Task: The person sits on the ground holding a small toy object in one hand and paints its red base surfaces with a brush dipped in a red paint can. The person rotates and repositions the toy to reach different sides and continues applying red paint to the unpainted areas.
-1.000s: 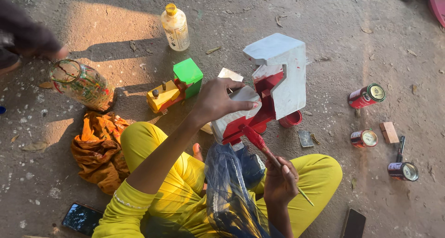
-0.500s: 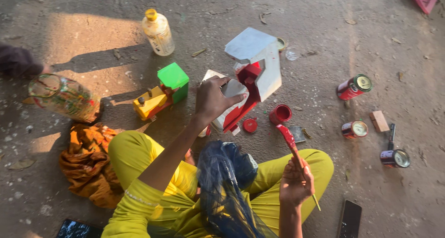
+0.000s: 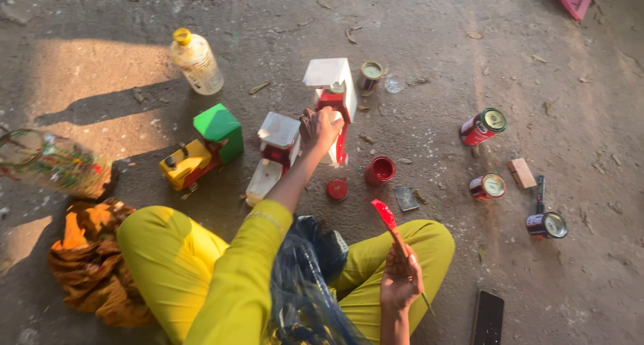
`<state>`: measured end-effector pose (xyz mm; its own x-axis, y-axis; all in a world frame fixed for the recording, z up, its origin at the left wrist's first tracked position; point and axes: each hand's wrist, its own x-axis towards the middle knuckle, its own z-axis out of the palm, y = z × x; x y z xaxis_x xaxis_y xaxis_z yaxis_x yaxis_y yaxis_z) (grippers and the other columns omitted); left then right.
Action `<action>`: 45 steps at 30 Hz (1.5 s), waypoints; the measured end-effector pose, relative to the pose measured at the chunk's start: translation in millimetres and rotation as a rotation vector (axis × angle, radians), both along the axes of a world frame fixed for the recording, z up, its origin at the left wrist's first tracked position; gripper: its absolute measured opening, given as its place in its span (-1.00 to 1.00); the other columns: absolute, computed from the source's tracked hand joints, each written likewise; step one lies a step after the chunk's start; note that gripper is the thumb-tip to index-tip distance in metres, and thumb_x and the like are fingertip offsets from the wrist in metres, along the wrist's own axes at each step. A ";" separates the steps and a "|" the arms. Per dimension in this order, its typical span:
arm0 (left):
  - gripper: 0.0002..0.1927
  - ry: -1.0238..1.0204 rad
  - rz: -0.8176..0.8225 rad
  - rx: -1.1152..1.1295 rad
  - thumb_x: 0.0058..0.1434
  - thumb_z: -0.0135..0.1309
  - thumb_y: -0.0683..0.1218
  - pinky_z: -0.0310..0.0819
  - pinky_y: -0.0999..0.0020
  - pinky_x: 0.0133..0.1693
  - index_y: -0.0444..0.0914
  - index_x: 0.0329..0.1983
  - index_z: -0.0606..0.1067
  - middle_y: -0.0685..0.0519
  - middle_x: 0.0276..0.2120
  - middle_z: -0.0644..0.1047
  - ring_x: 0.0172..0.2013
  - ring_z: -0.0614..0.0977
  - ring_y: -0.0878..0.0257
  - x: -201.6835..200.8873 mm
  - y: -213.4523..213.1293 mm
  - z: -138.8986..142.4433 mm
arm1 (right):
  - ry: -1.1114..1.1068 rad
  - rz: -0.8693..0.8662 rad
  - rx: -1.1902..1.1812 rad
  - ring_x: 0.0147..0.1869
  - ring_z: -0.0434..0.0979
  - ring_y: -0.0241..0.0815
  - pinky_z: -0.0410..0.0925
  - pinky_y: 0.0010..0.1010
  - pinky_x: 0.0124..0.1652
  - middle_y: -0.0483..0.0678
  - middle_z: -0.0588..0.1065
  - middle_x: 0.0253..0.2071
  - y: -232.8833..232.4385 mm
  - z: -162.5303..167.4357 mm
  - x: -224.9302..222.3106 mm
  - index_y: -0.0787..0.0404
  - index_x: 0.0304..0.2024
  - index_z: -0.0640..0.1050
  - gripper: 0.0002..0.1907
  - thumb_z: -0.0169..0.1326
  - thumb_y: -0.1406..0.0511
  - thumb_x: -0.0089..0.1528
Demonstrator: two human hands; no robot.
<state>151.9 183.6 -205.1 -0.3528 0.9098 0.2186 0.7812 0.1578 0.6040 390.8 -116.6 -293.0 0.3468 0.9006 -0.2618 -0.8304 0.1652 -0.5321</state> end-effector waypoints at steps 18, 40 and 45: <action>-0.35 0.221 0.120 -0.476 0.03 0.30 0.36 0.62 0.20 -0.30 -0.15 -0.02 0.52 -0.14 -0.06 0.46 -0.15 0.65 0.00 41.3 66.2 -57.6 | 0.062 0.087 0.086 0.16 0.56 0.16 0.39 -0.12 0.14 0.34 0.55 0.06 11.0 -3.4 -7.1 0.51 0.11 0.48 -0.62 -0.05 0.31 0.37; -0.75 0.712 -0.928 -0.012 0.15 0.08 -0.20 0.60 0.12 -0.19 -0.16 -0.10 0.59 -0.06 -0.15 0.60 -0.13 0.68 0.03 -33.6 74.6 -75.5 | 0.079 0.142 0.164 0.17 0.55 0.17 0.39 -0.09 0.12 0.34 0.55 0.08 8.7 -25.0 -4.9 0.50 0.14 0.50 -0.62 -0.08 0.31 0.40; -0.65 0.638 -1.482 0.387 0.05 0.12 -0.18 0.42 0.01 0.16 -0.13 -0.06 0.59 0.09 -0.15 0.59 0.03 0.65 0.10 -21.5 82.2 -68.7 | 0.077 0.164 0.189 0.16 0.55 0.16 0.39 -0.11 0.11 0.36 0.55 0.08 11.4 -23.3 -3.9 0.49 0.14 0.51 -0.62 -0.08 0.31 0.40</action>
<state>130.5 265.8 -273.7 0.9425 0.2132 0.2574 0.2277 -0.9733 -0.0275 386.8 -105.2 -316.3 0.1780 0.9786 -0.1032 -0.8912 0.1158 -0.4385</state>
